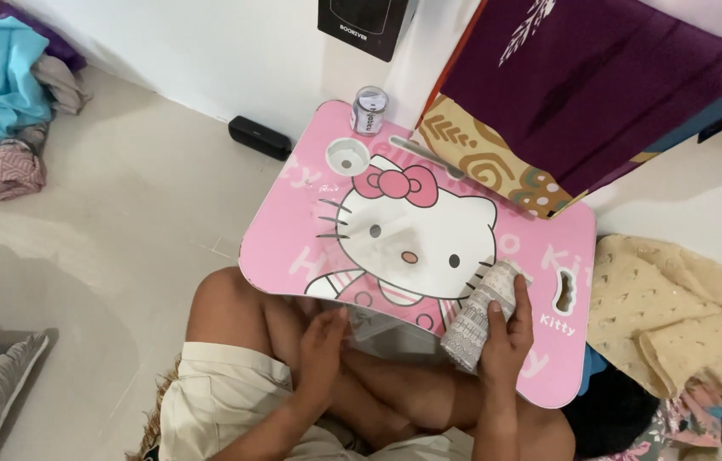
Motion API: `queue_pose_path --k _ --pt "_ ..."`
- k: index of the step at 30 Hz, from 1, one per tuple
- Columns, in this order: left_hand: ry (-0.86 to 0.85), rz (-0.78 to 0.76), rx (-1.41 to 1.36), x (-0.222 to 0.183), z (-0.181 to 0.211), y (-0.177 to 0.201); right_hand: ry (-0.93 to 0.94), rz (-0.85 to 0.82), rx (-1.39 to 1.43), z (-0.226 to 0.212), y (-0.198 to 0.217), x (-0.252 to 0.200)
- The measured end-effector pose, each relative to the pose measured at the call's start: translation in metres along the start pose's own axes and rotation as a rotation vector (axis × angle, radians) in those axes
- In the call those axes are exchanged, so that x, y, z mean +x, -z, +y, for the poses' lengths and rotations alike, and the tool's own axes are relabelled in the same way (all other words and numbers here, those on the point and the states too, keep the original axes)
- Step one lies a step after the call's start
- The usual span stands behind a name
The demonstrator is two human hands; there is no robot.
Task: Cleaning a white patterned hijab using a lint roller and then preparing it for storage or shipping.
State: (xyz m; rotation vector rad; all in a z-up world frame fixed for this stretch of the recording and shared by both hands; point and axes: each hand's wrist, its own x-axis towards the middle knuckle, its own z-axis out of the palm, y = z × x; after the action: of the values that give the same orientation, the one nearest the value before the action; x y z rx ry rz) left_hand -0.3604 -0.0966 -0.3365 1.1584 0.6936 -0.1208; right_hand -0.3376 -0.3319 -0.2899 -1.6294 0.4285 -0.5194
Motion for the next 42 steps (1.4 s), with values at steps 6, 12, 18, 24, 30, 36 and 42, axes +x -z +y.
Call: queue_pose_path --k 6,12,18,24,30,36,42 --pt "0.194 -0.004 -0.143 0.01 0.023 -0.015 0.022 0.002 -0.074 0.002 0.001 -0.001" --pt "0.245 -0.085 0.04 -0.01 0.02 -0.008 0.121 -0.029 -0.118 0.008 0.003 0.001" --pt "0.124 -0.159 -0.195 -0.008 0.002 -0.016 0.097 -0.019 -0.075 0.005 0.007 -0.002" --pt "0.161 -0.214 -0.249 -0.015 0.016 -0.023 0.045 -0.12 -0.042 -0.026 0.024 -0.063" --pt "0.188 -0.246 -0.261 -0.02 0.019 -0.028 -0.249 -0.308 -0.29 -0.058 0.031 -0.121" --pt "0.192 -0.264 -0.337 -0.033 0.021 -0.035 -0.099 -0.495 -0.242 -0.031 0.021 -0.123" --pt "0.212 -0.338 -0.299 -0.031 0.007 -0.026 -0.174 -0.535 -0.22 -0.023 0.008 -0.116"
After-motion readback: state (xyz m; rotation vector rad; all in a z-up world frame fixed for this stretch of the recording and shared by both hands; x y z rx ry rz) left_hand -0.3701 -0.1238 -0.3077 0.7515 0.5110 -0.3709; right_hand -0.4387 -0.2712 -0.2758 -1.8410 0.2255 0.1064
